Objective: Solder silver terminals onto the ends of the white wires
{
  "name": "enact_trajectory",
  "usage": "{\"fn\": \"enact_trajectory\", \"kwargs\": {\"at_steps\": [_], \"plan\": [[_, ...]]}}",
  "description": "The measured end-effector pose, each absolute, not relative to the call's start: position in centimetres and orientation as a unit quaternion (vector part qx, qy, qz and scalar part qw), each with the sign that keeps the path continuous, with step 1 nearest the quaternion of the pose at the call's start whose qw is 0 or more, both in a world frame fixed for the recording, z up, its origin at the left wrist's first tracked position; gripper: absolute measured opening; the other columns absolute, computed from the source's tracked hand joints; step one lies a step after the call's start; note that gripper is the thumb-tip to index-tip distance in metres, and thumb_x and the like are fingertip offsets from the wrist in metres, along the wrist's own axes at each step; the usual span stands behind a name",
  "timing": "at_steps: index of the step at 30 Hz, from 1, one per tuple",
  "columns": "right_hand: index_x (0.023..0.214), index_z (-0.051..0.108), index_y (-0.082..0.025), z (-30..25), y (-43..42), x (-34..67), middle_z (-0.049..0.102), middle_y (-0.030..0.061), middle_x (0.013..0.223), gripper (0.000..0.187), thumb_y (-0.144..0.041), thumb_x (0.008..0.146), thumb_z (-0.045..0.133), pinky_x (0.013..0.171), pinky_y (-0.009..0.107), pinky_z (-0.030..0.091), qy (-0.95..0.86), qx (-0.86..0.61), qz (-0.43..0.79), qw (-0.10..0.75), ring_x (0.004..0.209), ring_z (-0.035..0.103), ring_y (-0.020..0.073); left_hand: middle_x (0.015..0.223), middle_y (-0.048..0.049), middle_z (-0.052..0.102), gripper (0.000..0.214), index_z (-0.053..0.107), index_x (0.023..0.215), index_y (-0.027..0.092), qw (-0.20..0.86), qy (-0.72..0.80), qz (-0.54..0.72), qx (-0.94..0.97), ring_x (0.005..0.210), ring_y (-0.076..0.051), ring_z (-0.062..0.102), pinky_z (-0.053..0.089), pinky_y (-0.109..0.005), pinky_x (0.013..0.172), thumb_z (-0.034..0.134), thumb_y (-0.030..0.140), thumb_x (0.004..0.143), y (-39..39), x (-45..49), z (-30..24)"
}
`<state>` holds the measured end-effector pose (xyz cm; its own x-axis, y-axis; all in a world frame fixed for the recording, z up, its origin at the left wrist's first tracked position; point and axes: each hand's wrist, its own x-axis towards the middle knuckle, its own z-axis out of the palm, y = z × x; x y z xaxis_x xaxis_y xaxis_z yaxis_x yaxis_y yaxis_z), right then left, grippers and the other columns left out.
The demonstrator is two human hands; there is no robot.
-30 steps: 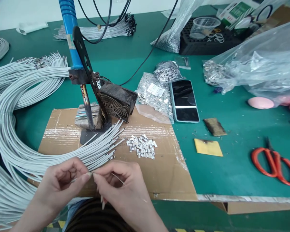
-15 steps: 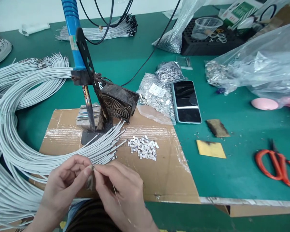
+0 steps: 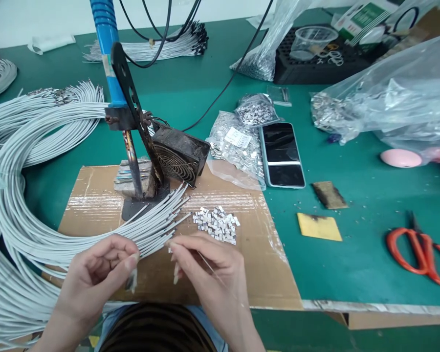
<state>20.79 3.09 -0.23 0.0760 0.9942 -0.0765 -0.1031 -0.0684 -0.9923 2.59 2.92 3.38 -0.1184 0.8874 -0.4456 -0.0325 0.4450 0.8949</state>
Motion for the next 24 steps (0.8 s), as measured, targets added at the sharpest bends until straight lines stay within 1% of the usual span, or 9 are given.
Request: {"fn": "enact_trajectory", "kwargs": {"at_steps": [3,7,10,15,19,22,24], "plan": [[0.09,0.09,-0.028,-0.8,2.8,19.7,0.07,-0.0008,0.064,0.01,-0.024,0.091,0.081,0.049,0.02,0.057,-0.42,-0.496,0.548,0.526,0.05,0.066,0.0115,0.057,0.0042,0.065,0.013,0.075,0.076,0.017,0.563,0.626,0.415,0.345,0.053,-0.007,0.05,0.038,-0.015,0.051,0.087,0.023,0.076,3.0,2.7,3.6],[0.091,0.091,-0.029,-1.1,2.3,18.1,0.068,-0.0019,0.064,0.008,-0.029,0.089,0.083,0.044,0.015,0.053,-0.367,-0.463,0.604,0.535,0.045,0.06,0.0072,0.057,0.0046,0.065,0.013,0.075,0.076,0.017,0.559,0.629,0.411,0.351,0.052,-0.007,0.049,0.037,-0.015,0.05,0.086,0.024,0.077,2.8,2.7,3.6],[0.089,0.091,-0.029,-0.4,2.1,17.5,0.069,-0.0015,0.068,0.007,-0.027,0.089,0.083,0.048,0.013,0.053,-0.335,-0.472,0.631,0.516,0.049,0.061,0.0063,0.057,0.0047,0.065,0.013,0.075,0.075,0.017,0.554,0.631,0.413,0.352,0.053,-0.007,0.049,0.037,-0.014,0.051,0.086,0.024,0.078,2.7,2.7,3.7],[0.086,0.09,-0.029,0.7,1.8,17.4,0.074,0.0002,0.076,0.009,-0.024,0.087,0.082,0.052,0.014,0.052,-0.329,-0.499,0.62,0.508,0.056,0.063,0.0072,0.056,0.0053,0.063,0.014,0.075,0.073,0.017,0.555,0.638,0.414,0.338,0.052,-0.006,0.048,0.035,-0.013,0.049,0.087,0.023,0.074,2.8,2.8,3.9],[0.088,0.09,-0.031,0.1,1.7,17.3,0.075,-0.0002,0.075,0.013,-0.021,0.088,0.082,0.05,0.014,0.051,-0.351,-0.492,0.597,0.527,0.054,0.062,0.0071,0.056,0.0048,0.063,0.015,0.074,0.072,0.017,0.569,0.632,0.413,0.326,0.05,-0.006,0.051,0.037,-0.014,0.048,0.087,0.024,0.074,2.9,2.9,4.1],[0.088,0.089,-0.031,-0.6,1.6,17.2,0.075,-0.0008,0.073,0.013,-0.02,0.089,0.082,0.047,0.014,0.051,-0.383,-0.468,0.575,0.551,0.05,0.062,0.0071,0.055,0.0049,0.063,0.017,0.074,0.072,0.017,0.578,0.628,0.412,0.318,0.049,-0.005,0.048,0.036,-0.014,0.048,0.089,0.024,0.073,2.9,2.8,4.1],[0.086,0.089,-0.03,-0.7,1.6,17.2,0.075,-0.0007,0.073,0.012,-0.02,0.089,0.082,0.047,0.014,0.052,-0.39,-0.472,0.574,0.544,0.05,0.063,0.0076,0.055,0.005,0.062,0.018,0.074,0.071,0.016,0.582,0.626,0.412,0.317,0.049,-0.005,0.046,0.035,-0.014,0.048,0.089,0.024,0.074,2.9,2.8,4.0]]}}
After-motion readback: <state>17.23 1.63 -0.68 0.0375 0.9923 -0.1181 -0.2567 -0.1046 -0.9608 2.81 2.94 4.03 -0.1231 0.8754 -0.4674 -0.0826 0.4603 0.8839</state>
